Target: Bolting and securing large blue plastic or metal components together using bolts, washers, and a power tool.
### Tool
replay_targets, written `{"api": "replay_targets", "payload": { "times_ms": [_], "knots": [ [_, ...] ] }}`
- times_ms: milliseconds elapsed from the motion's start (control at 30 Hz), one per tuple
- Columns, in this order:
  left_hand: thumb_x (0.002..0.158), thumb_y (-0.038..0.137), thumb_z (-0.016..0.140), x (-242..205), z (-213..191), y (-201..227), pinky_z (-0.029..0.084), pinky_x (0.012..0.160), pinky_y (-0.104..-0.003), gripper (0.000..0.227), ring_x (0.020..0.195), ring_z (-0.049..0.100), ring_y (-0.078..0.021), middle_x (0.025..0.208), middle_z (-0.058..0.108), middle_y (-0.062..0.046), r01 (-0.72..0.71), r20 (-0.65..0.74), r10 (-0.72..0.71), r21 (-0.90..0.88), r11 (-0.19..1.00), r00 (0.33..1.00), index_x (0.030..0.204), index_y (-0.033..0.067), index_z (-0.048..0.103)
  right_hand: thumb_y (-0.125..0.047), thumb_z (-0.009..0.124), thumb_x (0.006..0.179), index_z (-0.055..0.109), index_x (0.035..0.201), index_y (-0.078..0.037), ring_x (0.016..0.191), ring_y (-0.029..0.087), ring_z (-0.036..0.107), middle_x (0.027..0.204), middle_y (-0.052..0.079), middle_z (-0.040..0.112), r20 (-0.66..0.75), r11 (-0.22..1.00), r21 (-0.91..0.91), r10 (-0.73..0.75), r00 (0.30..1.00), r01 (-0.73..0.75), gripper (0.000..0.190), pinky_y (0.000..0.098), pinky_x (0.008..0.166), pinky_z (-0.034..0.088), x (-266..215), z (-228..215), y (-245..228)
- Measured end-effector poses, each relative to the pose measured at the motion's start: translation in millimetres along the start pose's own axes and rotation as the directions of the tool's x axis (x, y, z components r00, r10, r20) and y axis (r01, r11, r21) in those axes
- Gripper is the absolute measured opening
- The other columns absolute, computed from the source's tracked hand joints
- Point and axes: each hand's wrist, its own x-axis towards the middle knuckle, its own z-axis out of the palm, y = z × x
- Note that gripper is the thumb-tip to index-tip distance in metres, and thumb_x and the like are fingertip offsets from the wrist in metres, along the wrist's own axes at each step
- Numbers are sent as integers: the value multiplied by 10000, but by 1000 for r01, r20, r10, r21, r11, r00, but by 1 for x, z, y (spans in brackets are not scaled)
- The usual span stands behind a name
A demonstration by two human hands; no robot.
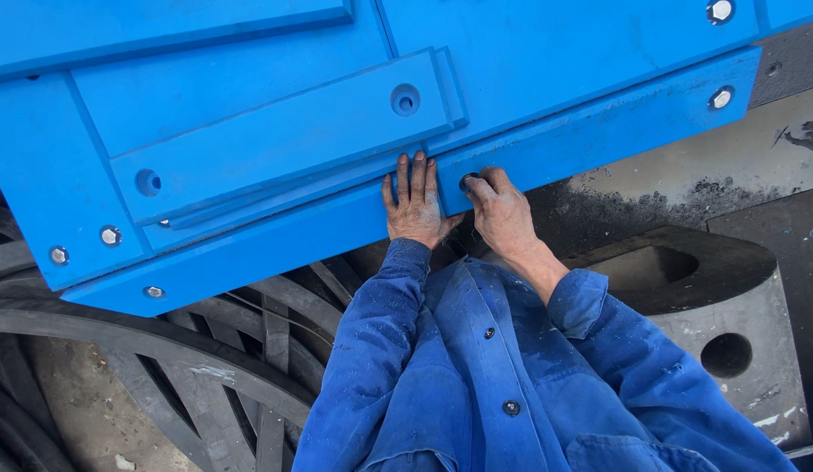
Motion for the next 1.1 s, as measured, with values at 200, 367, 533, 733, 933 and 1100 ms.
{"api": "replay_targets", "payload": {
  "times_ms": [200, 367, 533, 733, 933, 1100],
  "knots": [
    [632, 788, 804, 1, -13, 6, 97, 1269, -569, 1210, 1588, 109, -267, 1687, 243, -21, 19, 18, -20, 73, 997, 1000, 1576, 156, 387, -78, 681, 926, 692, 1176, -41, 1009, 370, 668, 1139, 169, 643, -15, 999, -17, -51, 999, 51, 254, 452, 839, 562, 0, -8, 3],
    [635, 765, 803, 6, -30, 13, 120, 1250, -591, 1216, 1566, 137, -287, 1656, 262, -51, 2, -1, -2, 36, 999, 1000, 1558, 126, 337, -194, 718, 905, 665, 1057, -30, 895, 353, 646, 1020, 151, 624, -84, 999, -40, 32, 996, -36, 229, 463, 775, 531, -1, 0, 9],
    [614, 730, 815, 7, -32, 15, 125, 1252, -576, 1214, 1561, 136, -296, 1650, 245, -51, -4, 22, 2, 74, 997, 1000, 1548, 136, 317, -339, 775, 896, 648, 961, -43, 814, 305, 616, 912, 123, 587, -88, 977, -175, 104, 991, -118, 329, 470, 701, 468, 0, -1, 7],
    [572, 821, 777, 14, -48, 25, 99, 1236, -557, 1257, 1541, 107, -284, 1646, 201, -44, 56, 179, -84, 156, 986, 980, 1527, 160, 296, -286, 768, 861, 701, 1063, -131, 801, 290, 604, 919, 95, 600, -162, 990, -139, -54, 985, 31, 264, 460, 709, 458, -5, -15, 8],
    [557, 842, 761, 12, -48, 28, 87, 1264, -555, 1261, 1559, 94, -265, 1644, 226, -38, 59, 82, -69, 119, 991, 994, 1518, 149, 327, -101, 661, 904, 698, 1166, -113, 912, 279, 634, 1039, 102, 627, -72, 989, -102, -117, 991, 109, 266, 442, 774, 469, -11, -23, 18],
    [539, 834, 789, 17, -60, 37, 81, 1264, -539, 1268, 1554, 86, -252, 1634, 214, -7, 119, 214, -165, 209, 971, 963, 1519, 191, 306, -148, 670, 942, 697, 1126, -111, 887, 282, 642, 1002, 113, 615, 33, 996, -61, -66, 997, 68, 189, 451, 767, 464, -8, -27, 23]
  ]
}}
